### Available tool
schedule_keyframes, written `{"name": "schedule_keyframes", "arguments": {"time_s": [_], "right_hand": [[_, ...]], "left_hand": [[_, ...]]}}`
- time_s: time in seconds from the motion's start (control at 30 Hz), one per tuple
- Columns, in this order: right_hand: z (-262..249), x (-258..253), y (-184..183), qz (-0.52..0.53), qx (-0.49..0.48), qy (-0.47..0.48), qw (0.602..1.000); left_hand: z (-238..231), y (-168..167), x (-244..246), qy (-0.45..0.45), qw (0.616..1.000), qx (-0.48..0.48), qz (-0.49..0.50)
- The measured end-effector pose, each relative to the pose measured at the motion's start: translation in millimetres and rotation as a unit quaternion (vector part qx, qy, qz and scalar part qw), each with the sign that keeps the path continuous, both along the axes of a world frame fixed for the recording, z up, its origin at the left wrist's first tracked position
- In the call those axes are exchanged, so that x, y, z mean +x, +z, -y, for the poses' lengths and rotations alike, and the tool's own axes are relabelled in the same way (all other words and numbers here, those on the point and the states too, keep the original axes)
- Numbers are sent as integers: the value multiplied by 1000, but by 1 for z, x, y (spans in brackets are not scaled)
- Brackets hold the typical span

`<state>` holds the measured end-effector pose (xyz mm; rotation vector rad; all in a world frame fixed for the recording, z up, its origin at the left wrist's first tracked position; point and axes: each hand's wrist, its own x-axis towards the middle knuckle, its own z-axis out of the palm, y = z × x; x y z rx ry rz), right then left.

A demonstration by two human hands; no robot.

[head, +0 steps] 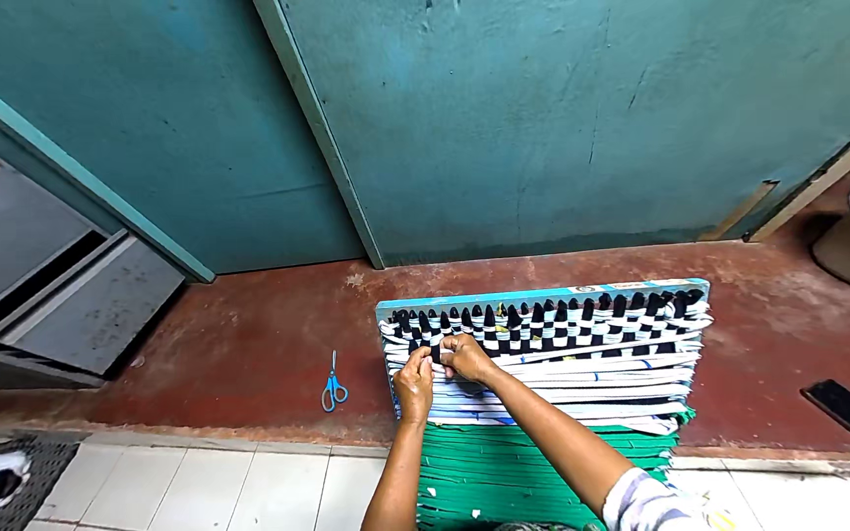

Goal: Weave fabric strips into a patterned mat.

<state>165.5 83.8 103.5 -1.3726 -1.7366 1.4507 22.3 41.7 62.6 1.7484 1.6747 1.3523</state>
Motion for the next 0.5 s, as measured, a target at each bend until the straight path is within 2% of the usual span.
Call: {"name": "schedule_keyframes", "arguments": {"time_s": [0.1, 0.3, 0.5], "right_hand": [[0, -1, 0, 0, 3, -6, 1000], [0, 0, -1, -19, 3, 4, 1000], [1, -8, 1, 55, 20, -28, 998]], "left_hand": [[-1, 7, -3, -16, 999, -35, 15], [0, 10, -2, -16, 999, -39, -14], [-4, 16, -4, -35, 996, -85, 5]]}}
